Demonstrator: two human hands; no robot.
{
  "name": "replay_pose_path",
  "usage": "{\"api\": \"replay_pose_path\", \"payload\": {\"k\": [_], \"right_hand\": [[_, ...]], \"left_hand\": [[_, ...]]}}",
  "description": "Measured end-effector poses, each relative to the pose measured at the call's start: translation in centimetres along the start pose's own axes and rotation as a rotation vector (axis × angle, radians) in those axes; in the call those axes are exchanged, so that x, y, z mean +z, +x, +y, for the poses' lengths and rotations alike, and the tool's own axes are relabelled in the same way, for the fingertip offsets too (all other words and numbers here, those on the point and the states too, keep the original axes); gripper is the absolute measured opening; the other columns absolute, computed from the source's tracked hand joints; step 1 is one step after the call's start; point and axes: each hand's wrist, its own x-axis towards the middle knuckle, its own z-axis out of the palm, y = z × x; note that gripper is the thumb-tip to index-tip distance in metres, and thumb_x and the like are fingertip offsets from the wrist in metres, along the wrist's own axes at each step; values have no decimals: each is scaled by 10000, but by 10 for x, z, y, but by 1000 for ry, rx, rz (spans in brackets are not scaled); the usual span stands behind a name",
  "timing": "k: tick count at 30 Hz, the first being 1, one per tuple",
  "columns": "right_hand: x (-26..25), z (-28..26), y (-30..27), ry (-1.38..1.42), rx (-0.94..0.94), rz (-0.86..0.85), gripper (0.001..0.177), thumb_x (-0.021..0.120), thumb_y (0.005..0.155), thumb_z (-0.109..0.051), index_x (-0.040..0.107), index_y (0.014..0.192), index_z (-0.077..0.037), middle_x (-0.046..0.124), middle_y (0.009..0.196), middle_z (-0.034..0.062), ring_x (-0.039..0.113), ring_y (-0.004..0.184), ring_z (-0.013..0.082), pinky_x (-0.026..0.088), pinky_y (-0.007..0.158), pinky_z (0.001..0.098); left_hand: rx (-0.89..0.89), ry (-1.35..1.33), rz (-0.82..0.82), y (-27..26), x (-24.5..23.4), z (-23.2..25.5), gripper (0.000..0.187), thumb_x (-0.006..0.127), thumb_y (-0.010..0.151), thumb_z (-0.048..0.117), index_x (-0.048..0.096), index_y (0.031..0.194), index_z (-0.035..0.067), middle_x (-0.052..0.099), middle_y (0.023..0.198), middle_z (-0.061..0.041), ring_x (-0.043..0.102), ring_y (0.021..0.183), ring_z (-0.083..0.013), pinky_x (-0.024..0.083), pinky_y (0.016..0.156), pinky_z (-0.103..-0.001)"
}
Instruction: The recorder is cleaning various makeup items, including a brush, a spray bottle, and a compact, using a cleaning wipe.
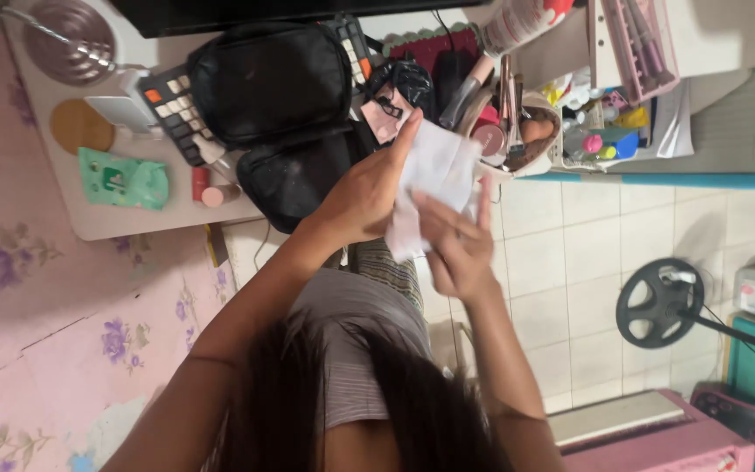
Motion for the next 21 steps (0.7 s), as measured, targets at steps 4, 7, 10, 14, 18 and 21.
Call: {"api": "replay_pose_path", "payload": {"k": [4, 7, 10, 14, 18, 21], "right_hand": [[-10, 8, 6, 77, -19, 187, 215, 433, 810, -36, 643, 799, 10, 776, 1063, 183, 746, 1130, 268, -17, 1275, 689], [-5, -1, 18, 235, 92, 356, 250, 398, 870, -47, 610, 854, 83, 764, 1050, 238, 735, 1217, 249, 43, 1345, 669], [-3, 11, 14, 237, 80, 491, 403, 309, 915, -60, 654, 998, 131, 727, 1084, 219, 429, 1435, 385, 83, 1268, 618], [16, 57, -24, 872, 339, 786, 360, 434, 1128, -241, 552, 1330, 32, 509, 1526, 211, 493, 1449, 359, 356, 1242, 539], [12, 33, -25, 1424, 578, 854, 527, 373, 1142, -328, 375, 1559, -4, 476, 1566, 156, 454, 1473, 314, 337, 1275, 479], [15, 4, -19, 1578, 587, 803, 571, 363, 1106, -362, 331, 1575, -38, 476, 1574, 130, 425, 1498, 293, 327, 1284, 472]], "left_hand": [[-37, 37, -24, 13, -12, 13, 1327, 939, 711, 211, 43, 1676, 50, 567, 1504, -216, 629, 1324, -369, 514, 1146, -408], [-127, -8, -119, 30, -26, 25, 1444, 1040, 652, 413, 46, 1622, 17, 592, 1379, -215, 623, 1205, -405, 501, 1064, -438], [30, 24, 16, 34, -37, 37, 1417, 983, 619, 312, 21, 1626, 51, 571, 1489, -166, 612, 1311, -378, 491, 1135, -411], [26, -62, 10, 29, -42, 54, 1327, 975, 747, 224, 3, 1632, 46, 579, 1508, -123, 621, 1341, -331, 492, 1173, -384], [44, -181, 79, 22, -41, 69, 1273, 960, 770, 176, 44, 1648, 75, 571, 1467, -110, 616, 1350, -280, 483, 1204, -357], [59, -221, 80, 18, -35, 70, 1215, 960, 808, 209, 104, 1660, 77, 573, 1474, -104, 611, 1361, -260, 501, 1177, -338]]}}
